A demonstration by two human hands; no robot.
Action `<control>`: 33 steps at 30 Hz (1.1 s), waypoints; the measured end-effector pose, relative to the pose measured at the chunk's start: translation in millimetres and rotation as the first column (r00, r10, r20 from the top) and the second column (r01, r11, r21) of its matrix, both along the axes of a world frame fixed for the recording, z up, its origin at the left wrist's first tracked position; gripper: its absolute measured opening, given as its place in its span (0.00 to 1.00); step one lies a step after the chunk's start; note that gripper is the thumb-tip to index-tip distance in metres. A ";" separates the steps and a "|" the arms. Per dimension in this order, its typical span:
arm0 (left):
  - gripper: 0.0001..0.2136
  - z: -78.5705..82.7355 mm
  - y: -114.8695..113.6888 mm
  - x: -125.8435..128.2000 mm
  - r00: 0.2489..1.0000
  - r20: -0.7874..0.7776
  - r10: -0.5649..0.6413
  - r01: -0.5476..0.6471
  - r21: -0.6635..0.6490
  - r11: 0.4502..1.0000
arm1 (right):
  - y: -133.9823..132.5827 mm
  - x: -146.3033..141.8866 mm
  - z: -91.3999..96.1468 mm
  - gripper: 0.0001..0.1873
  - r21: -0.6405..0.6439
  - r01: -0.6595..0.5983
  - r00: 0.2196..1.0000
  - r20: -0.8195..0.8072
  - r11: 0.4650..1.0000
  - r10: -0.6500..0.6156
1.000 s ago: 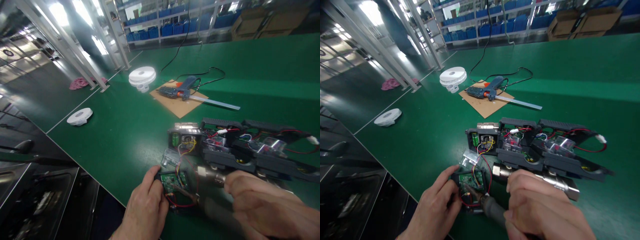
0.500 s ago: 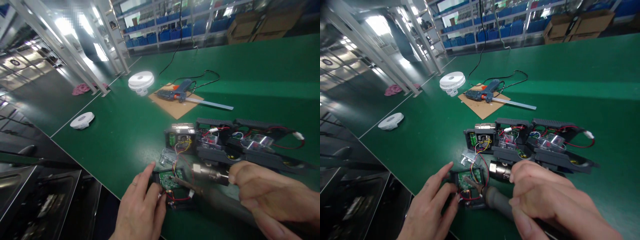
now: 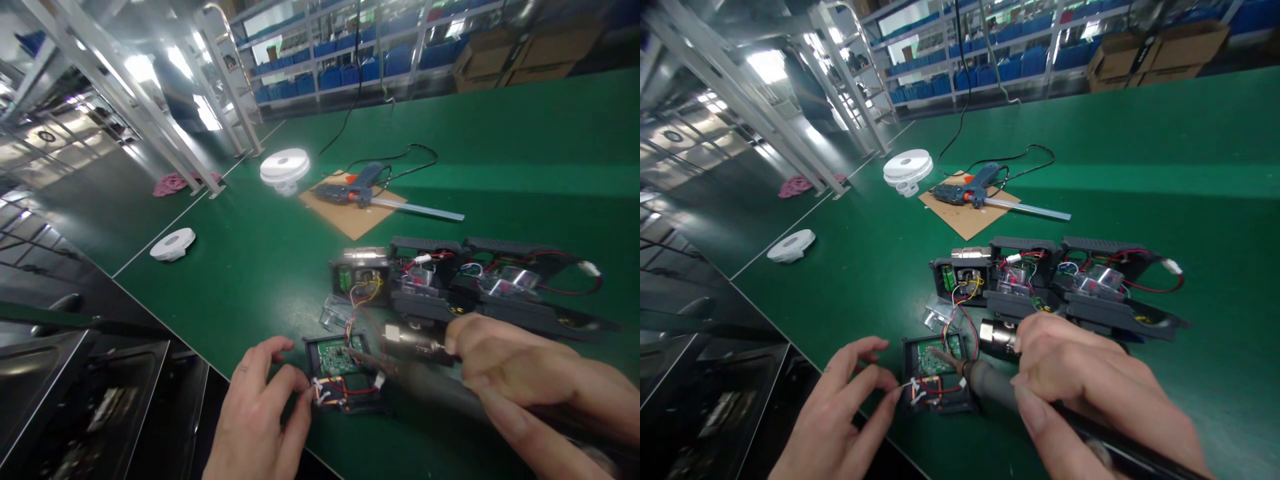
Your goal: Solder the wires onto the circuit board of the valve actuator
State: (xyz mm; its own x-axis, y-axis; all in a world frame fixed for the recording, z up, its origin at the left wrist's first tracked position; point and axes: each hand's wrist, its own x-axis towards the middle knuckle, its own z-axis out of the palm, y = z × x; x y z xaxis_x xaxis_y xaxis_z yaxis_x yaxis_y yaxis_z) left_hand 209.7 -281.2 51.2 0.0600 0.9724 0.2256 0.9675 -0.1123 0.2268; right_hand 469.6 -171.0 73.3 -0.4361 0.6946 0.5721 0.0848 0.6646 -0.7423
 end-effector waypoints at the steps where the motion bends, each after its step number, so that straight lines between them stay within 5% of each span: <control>1: 0.04 -1.6 -1.1 -0.3 0.999 0.032 0.028 -0.028 0.004 1.000 | -0.3 -1.6 0.4 0.10 0.002 -0.026 1.000 0.001 1.000 0.026; 9: 0.05 -37.7 -1.2 16.6 0.978 0.198 0.066 -0.092 0.125 0.988 | 1.0 -16.5 -9.0 0.10 -0.034 -0.102 0.994 0.045 0.994 0.104; 33: 0.06 -36.2 3.8 18.5 0.986 0.166 0.026 -0.038 0.069 0.997 | 4.7 -26.7 -25.6 0.11 0.007 -0.157 0.977 0.150 0.988 0.154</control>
State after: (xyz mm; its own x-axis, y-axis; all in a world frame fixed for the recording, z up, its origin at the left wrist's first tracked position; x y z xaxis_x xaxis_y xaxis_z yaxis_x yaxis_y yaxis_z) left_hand 228.2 -277.4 15.0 -0.0148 0.9541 0.2993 0.9210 -0.1035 0.3755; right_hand 442.8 -166.4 47.7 -0.6193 0.6016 0.5045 0.0881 0.6918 -0.7167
